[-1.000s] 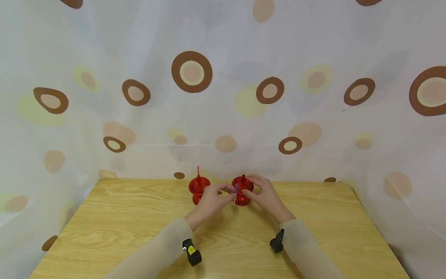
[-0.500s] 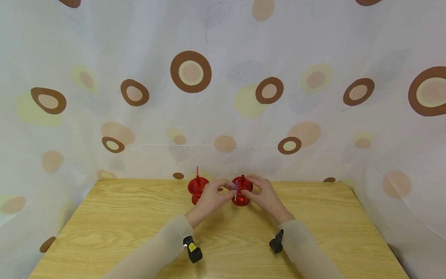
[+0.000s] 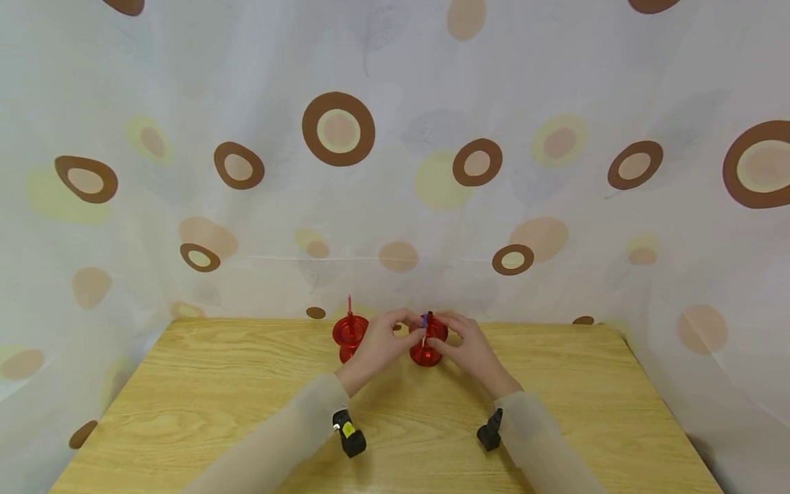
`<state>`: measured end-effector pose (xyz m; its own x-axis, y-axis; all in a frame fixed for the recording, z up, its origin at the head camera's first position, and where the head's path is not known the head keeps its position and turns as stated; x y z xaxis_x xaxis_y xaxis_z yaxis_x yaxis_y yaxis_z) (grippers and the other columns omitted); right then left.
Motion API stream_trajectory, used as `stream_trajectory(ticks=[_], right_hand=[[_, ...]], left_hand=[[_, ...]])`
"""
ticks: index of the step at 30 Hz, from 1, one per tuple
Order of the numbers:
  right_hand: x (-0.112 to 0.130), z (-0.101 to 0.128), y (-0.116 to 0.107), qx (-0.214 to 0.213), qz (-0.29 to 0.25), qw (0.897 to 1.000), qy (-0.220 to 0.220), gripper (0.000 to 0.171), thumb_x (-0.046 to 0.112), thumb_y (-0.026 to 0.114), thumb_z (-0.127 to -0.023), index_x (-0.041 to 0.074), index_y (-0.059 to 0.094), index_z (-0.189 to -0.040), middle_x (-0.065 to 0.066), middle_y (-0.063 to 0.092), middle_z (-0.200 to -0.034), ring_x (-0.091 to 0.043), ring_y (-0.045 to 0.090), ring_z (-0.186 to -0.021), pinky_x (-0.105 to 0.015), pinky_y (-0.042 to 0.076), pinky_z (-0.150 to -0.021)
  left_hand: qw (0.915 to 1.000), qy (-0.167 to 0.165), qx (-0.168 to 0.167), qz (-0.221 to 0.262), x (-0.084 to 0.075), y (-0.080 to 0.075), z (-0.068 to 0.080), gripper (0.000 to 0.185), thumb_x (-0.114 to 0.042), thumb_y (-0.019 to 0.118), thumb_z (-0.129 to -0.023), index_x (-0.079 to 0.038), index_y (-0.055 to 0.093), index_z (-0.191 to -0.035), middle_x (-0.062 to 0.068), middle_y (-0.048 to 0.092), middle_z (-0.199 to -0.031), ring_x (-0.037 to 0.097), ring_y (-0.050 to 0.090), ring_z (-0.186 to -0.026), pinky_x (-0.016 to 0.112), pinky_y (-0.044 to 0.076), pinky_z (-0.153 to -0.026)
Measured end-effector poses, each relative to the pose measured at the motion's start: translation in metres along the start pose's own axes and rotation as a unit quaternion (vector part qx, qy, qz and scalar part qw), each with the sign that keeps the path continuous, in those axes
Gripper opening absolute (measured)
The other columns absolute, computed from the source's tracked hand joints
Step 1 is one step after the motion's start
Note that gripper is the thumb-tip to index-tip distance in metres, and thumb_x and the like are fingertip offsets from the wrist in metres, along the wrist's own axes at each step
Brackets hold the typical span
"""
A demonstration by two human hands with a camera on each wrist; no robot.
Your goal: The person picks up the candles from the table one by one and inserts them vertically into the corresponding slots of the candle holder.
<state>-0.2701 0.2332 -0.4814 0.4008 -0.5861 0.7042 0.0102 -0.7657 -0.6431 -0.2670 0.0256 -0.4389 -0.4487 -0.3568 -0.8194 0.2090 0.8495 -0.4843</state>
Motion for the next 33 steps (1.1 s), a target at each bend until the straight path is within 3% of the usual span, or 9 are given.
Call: stream_trajectory(ticks=[6, 13, 21, 29, 33], right_hand=[[-0.002, 0.0, 0.0, 0.009, -0.003, 1.0, 0.018, 0.052, 0.022, 0.076, -0.097, 0.002, 0.062, -0.143, -0.022, 0.057, -0.148, -0.048, 0.047, -0.139, -0.069, 0.04, -0.11], [-0.002, 0.0, 0.0, 0.01, -0.008, 1.0, 0.012, 0.05, 0.021, 0.076, -0.097, 0.002, 0.063, -0.142, -0.022, 0.057, -0.148, -0.048, 0.048, -0.139, -0.069, 0.04, -0.109], [-0.003, 0.0, 0.001, 0.011, -0.017, 1.0, 0.001, 0.051, 0.019, 0.076, -0.097, 0.002, 0.062, -0.143, -0.02, 0.058, -0.147, -0.047, 0.049, -0.138, -0.068, 0.041, -0.109], [-0.005, 0.0, 0.002, 0.012, -0.014, 1.0, 0.003, 0.053, 0.021, 0.076, -0.097, 0.001, 0.061, -0.144, -0.021, 0.057, -0.149, -0.047, 0.047, -0.14, -0.068, 0.04, -0.11], [-0.005, 0.001, 0.001, 0.01, -0.012, 1.0, 0.011, 0.055, 0.023, 0.076, -0.097, 0.001, 0.06, -0.145, -0.021, 0.055, -0.15, -0.047, 0.046, -0.141, -0.068, 0.04, -0.11]], left_hand=[[1.0, 0.006, -0.006, 0.0, -0.002, -0.001, -0.005, 0.013, -0.015, 0.074, -0.098, -0.01, 0.077, -0.11, 0.0, 0.075, -0.097, 0.025, 0.068, -0.102, 0.045, 0.052, -0.098], [0.9999, 0.004, -0.011, -0.004, -0.004, -0.002, -0.008, 0.011, -0.015, 0.074, -0.098, -0.011, 0.077, -0.108, -0.001, 0.076, -0.097, 0.017, 0.066, -0.099, 0.044, 0.052, -0.098], [0.9998, -0.001, -0.007, 0.017, -0.008, -0.005, -0.012, 0.014, -0.015, 0.073, -0.099, -0.007, 0.078, -0.109, 0.003, 0.077, -0.104, 0.02, 0.066, -0.107, 0.052, 0.051, -0.103], [0.9998, -0.011, -0.017, 0.006, -0.008, -0.006, -0.018, 0.012, -0.019, 0.071, -0.1, -0.012, 0.079, -0.106, -0.001, 0.076, -0.104, 0.018, 0.066, -0.11, 0.044, 0.053, -0.1], [0.9998, -0.002, -0.02, 0.003, -0.008, -0.006, -0.021, 0.013, -0.018, 0.071, -0.1, -0.01, 0.079, -0.108, 0.001, 0.077, -0.105, 0.02, 0.066, -0.112, 0.046, 0.053, -0.101]])
Point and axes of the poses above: each hand's wrist, its own z-axis away from the middle knuckle, its own y-axis out of the palm, x = y × z, the point moved 1 cm from there along -z, towards the middle knuckle
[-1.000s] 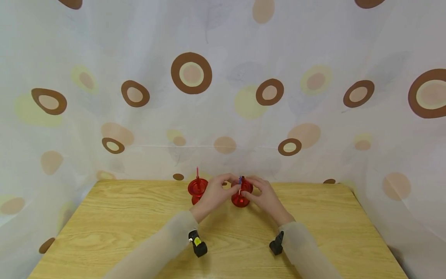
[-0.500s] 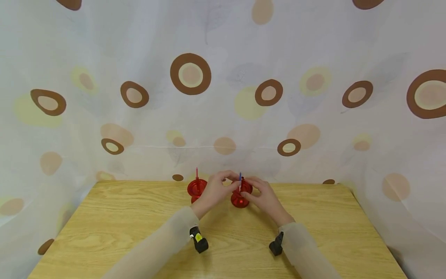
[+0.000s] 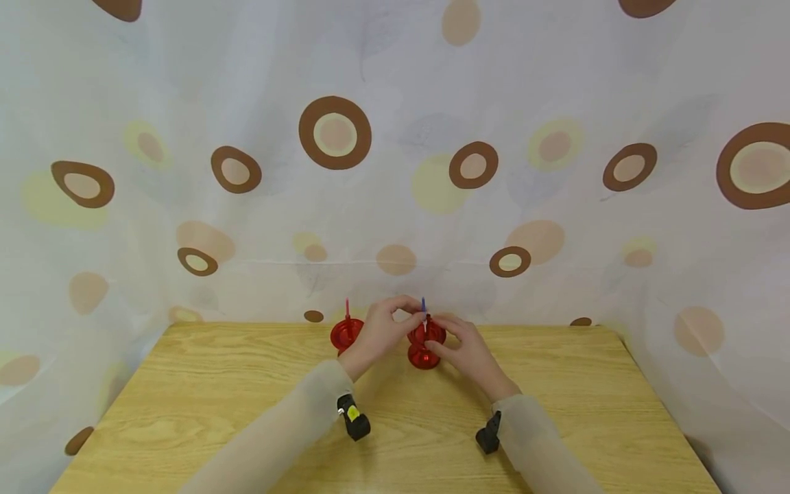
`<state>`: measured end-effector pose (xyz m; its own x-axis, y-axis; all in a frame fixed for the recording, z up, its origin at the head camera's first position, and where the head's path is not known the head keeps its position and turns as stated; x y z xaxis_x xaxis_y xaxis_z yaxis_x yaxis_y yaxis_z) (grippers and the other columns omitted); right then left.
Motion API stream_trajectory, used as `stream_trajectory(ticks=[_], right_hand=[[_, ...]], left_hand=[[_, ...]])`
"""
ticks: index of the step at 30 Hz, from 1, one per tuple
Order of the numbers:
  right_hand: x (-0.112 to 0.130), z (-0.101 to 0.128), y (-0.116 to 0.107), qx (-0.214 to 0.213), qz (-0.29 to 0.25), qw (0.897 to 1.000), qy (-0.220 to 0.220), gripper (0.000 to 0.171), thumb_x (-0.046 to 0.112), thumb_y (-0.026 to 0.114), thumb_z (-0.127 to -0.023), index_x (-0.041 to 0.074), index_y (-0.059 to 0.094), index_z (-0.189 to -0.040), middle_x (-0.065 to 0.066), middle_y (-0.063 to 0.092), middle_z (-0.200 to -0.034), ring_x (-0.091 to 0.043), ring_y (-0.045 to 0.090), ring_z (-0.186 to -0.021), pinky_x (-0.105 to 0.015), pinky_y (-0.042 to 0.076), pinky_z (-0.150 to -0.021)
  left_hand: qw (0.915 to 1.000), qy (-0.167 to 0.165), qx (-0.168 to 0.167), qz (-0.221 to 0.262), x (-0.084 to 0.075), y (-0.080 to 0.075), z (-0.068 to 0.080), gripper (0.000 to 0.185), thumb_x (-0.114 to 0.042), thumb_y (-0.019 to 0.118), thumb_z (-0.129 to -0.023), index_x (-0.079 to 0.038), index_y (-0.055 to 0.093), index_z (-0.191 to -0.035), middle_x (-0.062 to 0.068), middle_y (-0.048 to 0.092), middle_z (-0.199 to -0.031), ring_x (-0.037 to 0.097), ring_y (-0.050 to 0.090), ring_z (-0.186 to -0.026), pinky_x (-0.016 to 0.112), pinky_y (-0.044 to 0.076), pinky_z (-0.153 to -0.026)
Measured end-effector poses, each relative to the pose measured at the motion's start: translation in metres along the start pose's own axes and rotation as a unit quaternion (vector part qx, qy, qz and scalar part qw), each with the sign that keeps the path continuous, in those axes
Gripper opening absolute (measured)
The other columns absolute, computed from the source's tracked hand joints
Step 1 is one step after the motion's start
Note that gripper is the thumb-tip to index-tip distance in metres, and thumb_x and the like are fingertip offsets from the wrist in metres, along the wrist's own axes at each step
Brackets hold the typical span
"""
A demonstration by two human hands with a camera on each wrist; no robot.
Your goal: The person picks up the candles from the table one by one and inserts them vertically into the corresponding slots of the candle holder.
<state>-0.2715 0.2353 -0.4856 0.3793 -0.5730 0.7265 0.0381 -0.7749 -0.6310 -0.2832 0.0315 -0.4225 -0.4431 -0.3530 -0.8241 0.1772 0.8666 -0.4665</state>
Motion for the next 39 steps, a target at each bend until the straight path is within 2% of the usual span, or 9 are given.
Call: stream_trajectory(ticks=[8, 16, 20, 24, 30, 39], right_hand=[[0.001, 0.001, -0.001, -0.001, 0.0, 1.0, 0.004, 0.055, 0.023, 0.076, -0.097, 0.0, 0.06, -0.144, -0.021, 0.055, -0.15, -0.047, 0.047, -0.141, -0.067, 0.041, -0.11], [0.003, -0.001, -0.001, -0.008, 0.01, 1.0, -0.009, 0.053, 0.022, 0.076, -0.097, -0.002, 0.061, -0.142, -0.024, 0.056, -0.148, -0.048, 0.048, -0.139, -0.068, 0.041, -0.108], [0.003, -0.002, -0.001, -0.005, 0.008, 1.0, 0.002, 0.054, 0.023, 0.076, -0.097, -0.001, 0.061, -0.143, -0.023, 0.055, -0.15, -0.047, 0.047, -0.14, -0.068, 0.04, -0.11], [0.003, -0.002, 0.0, 0.0, 0.009, 1.0, 0.011, 0.054, 0.025, 0.076, -0.097, 0.0, 0.061, -0.143, -0.022, 0.054, -0.151, -0.046, 0.046, -0.141, -0.067, 0.041, -0.11], [0.002, -0.001, 0.0, -0.005, 0.016, 1.0, -0.004, 0.052, 0.023, 0.075, -0.098, -0.001, 0.061, -0.142, -0.023, 0.056, -0.149, -0.048, 0.047, -0.139, -0.068, 0.042, -0.108], [-0.002, 0.0, 0.003, -0.002, 0.009, 1.0, 0.0, 0.055, 0.024, 0.076, -0.097, 0.0, 0.06, -0.144, -0.021, 0.054, -0.152, -0.047, 0.045, -0.142, -0.067, 0.04, -0.11]], left_hand=[[0.9995, 0.03, -0.002, -0.004, -0.002, -0.003, -0.007, 0.014, -0.013, 0.071, -0.099, -0.005, 0.078, -0.108, 0.007, 0.078, -0.106, 0.021, 0.068, -0.11, 0.049, 0.053, -0.102], [0.9995, 0.027, 0.0, -0.019, -0.007, -0.005, -0.013, 0.014, -0.017, 0.07, -0.101, -0.009, 0.078, -0.109, 0.003, 0.077, -0.108, 0.019, 0.068, -0.113, 0.049, 0.052, -0.106], [0.9994, 0.029, 0.001, -0.02, -0.007, -0.006, -0.016, 0.016, -0.017, 0.07, -0.101, -0.008, 0.078, -0.111, 0.004, 0.077, -0.109, 0.019, 0.068, -0.112, 0.051, 0.05, -0.107], [0.9993, 0.028, 0.004, -0.023, -0.008, -0.008, -0.018, 0.017, -0.017, 0.07, -0.101, -0.006, 0.077, -0.112, 0.004, 0.077, -0.108, 0.02, 0.068, -0.11, 0.052, 0.05, -0.107], [0.9988, 0.029, 0.005, -0.039, -0.01, -0.008, -0.021, 0.013, -0.017, 0.07, -0.101, -0.01, 0.078, -0.11, 0.002, 0.077, -0.106, 0.017, 0.068, -0.108, 0.045, 0.053, -0.103], [0.9987, 0.032, 0.01, -0.038, -0.009, -0.006, -0.023, 0.017, -0.017, 0.069, -0.102, -0.006, 0.077, -0.113, 0.003, 0.077, -0.107, 0.018, 0.068, -0.108, 0.049, 0.053, -0.104]])
Point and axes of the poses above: each hand's wrist, its own z-axis away from the middle knuckle, its own y-axis out of the palm, x = y × z, the point moved 1 cm from there along -z, towards the middle knuckle
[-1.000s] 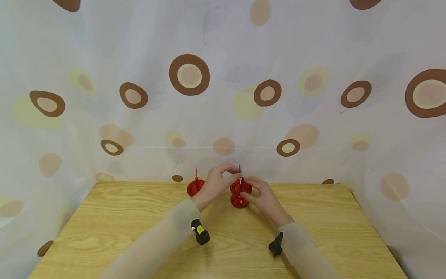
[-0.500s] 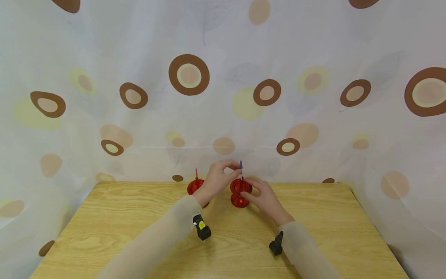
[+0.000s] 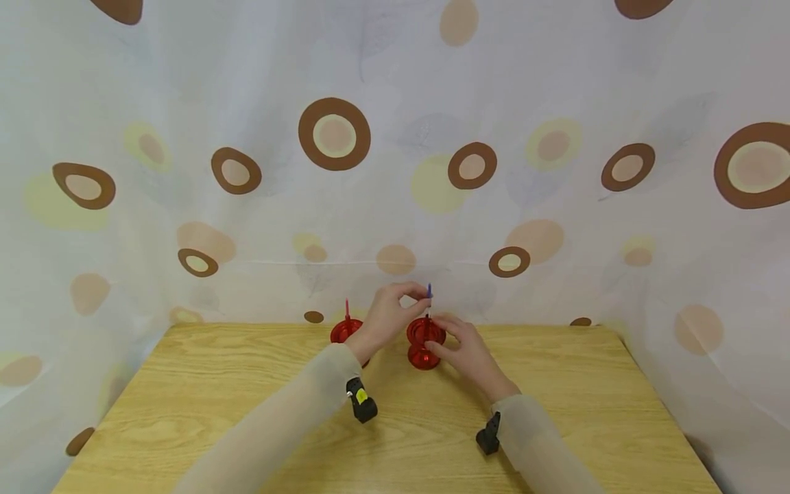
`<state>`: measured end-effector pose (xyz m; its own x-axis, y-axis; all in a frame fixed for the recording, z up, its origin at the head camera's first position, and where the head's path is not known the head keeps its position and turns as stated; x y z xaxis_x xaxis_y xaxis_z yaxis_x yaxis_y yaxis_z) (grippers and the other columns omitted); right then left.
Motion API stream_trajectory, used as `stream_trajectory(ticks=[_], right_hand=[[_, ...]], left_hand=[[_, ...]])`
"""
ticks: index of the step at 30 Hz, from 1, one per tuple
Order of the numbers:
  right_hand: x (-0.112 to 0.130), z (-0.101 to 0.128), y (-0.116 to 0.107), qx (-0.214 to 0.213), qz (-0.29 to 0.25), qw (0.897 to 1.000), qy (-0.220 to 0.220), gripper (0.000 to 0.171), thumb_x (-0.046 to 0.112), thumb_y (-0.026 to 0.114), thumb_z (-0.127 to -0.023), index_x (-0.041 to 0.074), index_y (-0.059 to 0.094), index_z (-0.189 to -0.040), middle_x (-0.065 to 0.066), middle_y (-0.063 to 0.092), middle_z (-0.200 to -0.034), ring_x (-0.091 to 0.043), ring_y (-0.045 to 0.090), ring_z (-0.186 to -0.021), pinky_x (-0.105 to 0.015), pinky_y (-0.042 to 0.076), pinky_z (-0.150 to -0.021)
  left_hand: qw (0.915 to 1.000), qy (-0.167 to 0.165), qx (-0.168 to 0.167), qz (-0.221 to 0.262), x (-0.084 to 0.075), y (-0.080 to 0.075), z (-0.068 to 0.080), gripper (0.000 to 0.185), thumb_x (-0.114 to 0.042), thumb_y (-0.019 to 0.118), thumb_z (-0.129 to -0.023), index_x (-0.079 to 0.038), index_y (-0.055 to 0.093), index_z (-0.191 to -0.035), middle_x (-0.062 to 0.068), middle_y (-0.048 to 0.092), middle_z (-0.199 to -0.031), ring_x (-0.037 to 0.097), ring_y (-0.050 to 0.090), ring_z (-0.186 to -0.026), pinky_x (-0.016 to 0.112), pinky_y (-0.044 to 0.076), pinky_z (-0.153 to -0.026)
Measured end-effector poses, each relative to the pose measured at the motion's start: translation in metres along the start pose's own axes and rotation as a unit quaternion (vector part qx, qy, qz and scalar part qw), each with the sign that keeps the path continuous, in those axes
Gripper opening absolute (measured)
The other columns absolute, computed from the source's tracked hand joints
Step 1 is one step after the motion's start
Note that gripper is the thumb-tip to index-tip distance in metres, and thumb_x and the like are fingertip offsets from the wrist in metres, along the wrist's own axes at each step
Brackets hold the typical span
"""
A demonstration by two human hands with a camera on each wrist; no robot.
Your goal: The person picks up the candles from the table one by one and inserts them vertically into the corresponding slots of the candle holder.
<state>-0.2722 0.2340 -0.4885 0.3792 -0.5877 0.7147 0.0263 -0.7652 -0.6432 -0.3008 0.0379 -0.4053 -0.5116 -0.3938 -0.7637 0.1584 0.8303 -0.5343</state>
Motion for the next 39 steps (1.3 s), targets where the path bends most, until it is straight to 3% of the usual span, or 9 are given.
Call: stream_trajectory(ticks=[12, 19, 28, 39], right_hand=[[0.0, 0.0, 0.001, 0.0, 0.004, 1.0, 0.008, 0.055, 0.026, 0.075, -0.098, 0.0, 0.059, -0.145, -0.022, 0.052, -0.153, -0.048, 0.043, -0.142, -0.068, 0.04, -0.109], [0.0, 0.001, 0.001, -0.001, -0.003, 1.0, 0.015, 0.056, 0.026, 0.075, -0.098, 0.002, 0.059, -0.146, -0.02, 0.052, -0.154, -0.048, 0.043, -0.143, -0.068, 0.04, -0.11], [-0.002, 0.0, 0.002, -0.005, -0.004, 1.0, -0.01, 0.053, 0.022, 0.076, -0.097, -0.001, 0.061, -0.143, -0.022, 0.055, -0.15, -0.047, 0.046, -0.141, -0.068, 0.042, -0.109], [-0.002, 0.0, 0.001, -0.008, -0.005, 1.0, -0.01, 0.053, 0.022, 0.076, -0.097, -0.002, 0.061, -0.142, -0.022, 0.055, -0.15, -0.047, 0.046, -0.141, -0.067, 0.042, -0.109]], left_hand=[[1.0, -0.005, -0.007, 0.003, 0.005, 0.0, -0.002, 0.019, -0.02, 0.07, -0.102, -0.007, 0.079, -0.112, 0.001, 0.078, -0.108, 0.017, 0.068, -0.11, 0.05, 0.052, -0.104], [0.9992, -0.014, -0.012, -0.034, 0.005, 0.0, -0.002, 0.016, -0.023, 0.071, -0.101, -0.013, 0.08, -0.11, -0.002, 0.078, -0.108, 0.014, 0.068, -0.109, 0.04, 0.054, -0.102], [0.9987, -0.003, -0.015, -0.049, 0.01, 0.002, -0.002, 0.016, -0.021, 0.072, -0.1, -0.012, 0.081, -0.109, -0.001, 0.079, -0.106, 0.016, 0.069, -0.107, 0.04, 0.055, -0.098], [0.998, 0.006, -0.014, -0.062, 0.011, 0.005, -0.002, 0.015, -0.021, 0.073, -0.099, -0.012, 0.081, -0.107, -0.001, 0.079, -0.104, 0.015, 0.069, -0.105, 0.037, 0.054, -0.096]])
Point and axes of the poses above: each hand's wrist, its own z-axis away from the middle knuckle, its own y-axis out of the palm, x = y × z, the point moved 1 cm from there along -z, towards the middle knuckle
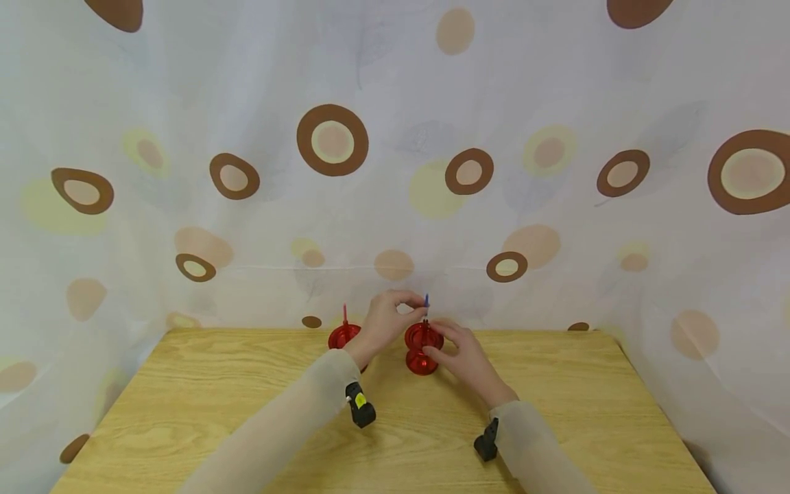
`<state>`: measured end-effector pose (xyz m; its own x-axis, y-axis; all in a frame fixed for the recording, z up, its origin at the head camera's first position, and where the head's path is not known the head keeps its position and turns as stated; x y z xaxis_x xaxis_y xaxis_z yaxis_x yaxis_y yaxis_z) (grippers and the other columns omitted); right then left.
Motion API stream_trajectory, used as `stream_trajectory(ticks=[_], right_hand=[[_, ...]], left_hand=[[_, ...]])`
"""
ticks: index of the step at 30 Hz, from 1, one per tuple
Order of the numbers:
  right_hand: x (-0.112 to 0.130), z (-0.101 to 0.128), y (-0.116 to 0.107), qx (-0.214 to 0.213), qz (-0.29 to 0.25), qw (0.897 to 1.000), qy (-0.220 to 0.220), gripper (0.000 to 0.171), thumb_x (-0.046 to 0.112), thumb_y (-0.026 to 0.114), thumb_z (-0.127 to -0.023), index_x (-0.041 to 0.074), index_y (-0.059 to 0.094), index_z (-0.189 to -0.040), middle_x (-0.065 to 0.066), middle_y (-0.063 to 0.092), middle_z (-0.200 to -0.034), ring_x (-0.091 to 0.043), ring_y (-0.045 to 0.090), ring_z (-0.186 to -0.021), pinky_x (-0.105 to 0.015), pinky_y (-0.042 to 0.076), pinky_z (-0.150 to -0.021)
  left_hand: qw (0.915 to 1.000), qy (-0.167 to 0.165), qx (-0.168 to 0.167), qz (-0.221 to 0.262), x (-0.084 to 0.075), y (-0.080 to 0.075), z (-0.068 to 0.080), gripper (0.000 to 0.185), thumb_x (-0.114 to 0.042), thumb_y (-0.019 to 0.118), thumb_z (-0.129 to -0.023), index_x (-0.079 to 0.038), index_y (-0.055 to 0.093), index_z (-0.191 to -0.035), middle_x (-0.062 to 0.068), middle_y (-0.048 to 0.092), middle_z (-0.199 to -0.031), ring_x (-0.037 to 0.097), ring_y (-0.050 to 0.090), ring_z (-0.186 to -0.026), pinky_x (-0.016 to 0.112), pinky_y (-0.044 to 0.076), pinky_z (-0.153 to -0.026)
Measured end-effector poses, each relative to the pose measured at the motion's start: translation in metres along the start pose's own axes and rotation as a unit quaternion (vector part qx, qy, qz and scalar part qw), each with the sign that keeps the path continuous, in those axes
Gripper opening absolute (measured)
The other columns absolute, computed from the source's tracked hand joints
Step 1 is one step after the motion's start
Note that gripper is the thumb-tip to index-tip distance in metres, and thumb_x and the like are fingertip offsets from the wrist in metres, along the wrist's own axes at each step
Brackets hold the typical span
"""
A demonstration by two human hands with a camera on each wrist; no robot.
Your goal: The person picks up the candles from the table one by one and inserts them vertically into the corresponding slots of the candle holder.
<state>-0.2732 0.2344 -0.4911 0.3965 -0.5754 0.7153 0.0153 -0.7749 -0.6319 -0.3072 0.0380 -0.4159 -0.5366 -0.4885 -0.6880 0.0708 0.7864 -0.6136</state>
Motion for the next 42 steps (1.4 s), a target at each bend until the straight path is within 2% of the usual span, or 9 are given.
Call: stream_trajectory(ticks=[16, 33, 42], right_hand=[[0.007, 0.002, 0.0, 0.0, 0.007, 1.0, 0.001, 0.053, 0.023, 0.073, -0.099, -0.001, 0.06, -0.144, -0.022, 0.054, -0.151, -0.047, 0.046, -0.141, -0.068, 0.044, -0.106], [0.007, 0.001, 0.002, -0.001, -0.001, 1.0, -0.01, 0.054, 0.021, 0.075, -0.098, 0.0, 0.06, -0.145, -0.021, 0.055, -0.151, -0.047, 0.046, -0.141, -0.068, 0.043, -0.107], [0.005, 0.0, 0.003, 0.001, -0.002, 1.0, -0.012, 0.053, 0.021, 0.074, -0.098, 0.0, 0.06, -0.145, -0.021, 0.055, -0.151, -0.047, 0.047, -0.141, -0.068, 0.044, -0.106]], left_hand=[[0.9998, -0.014, 0.01, -0.006, -0.001, 0.002, 0.003, 0.015, -0.02, 0.073, -0.099, -0.012, 0.082, -0.108, -0.003, 0.08, -0.105, 0.015, 0.069, -0.111, 0.047, 0.043, -0.109], [0.9996, 0.0, 0.004, -0.029, -0.002, -0.001, 0.005, 0.013, -0.021, 0.073, -0.099, -0.014, 0.082, -0.106, -0.003, 0.079, -0.104, 0.018, 0.068, -0.114, 0.049, 0.041, -0.111], [0.9998, -0.004, 0.011, -0.017, -0.001, -0.003, 0.006, 0.014, -0.021, 0.073, -0.099, -0.013, 0.082, -0.107, -0.002, 0.079, -0.106, 0.017, 0.068, -0.114, 0.048, 0.041, -0.113]])
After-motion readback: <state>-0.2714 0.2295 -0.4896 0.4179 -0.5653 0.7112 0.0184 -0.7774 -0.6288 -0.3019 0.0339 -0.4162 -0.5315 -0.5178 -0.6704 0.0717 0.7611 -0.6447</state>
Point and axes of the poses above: each hand's wrist, its own z-axis away from the middle knuckle, its own y-axis out of the palm, x = y × z, the point moved 1 cm from there along -z, towards the middle knuckle
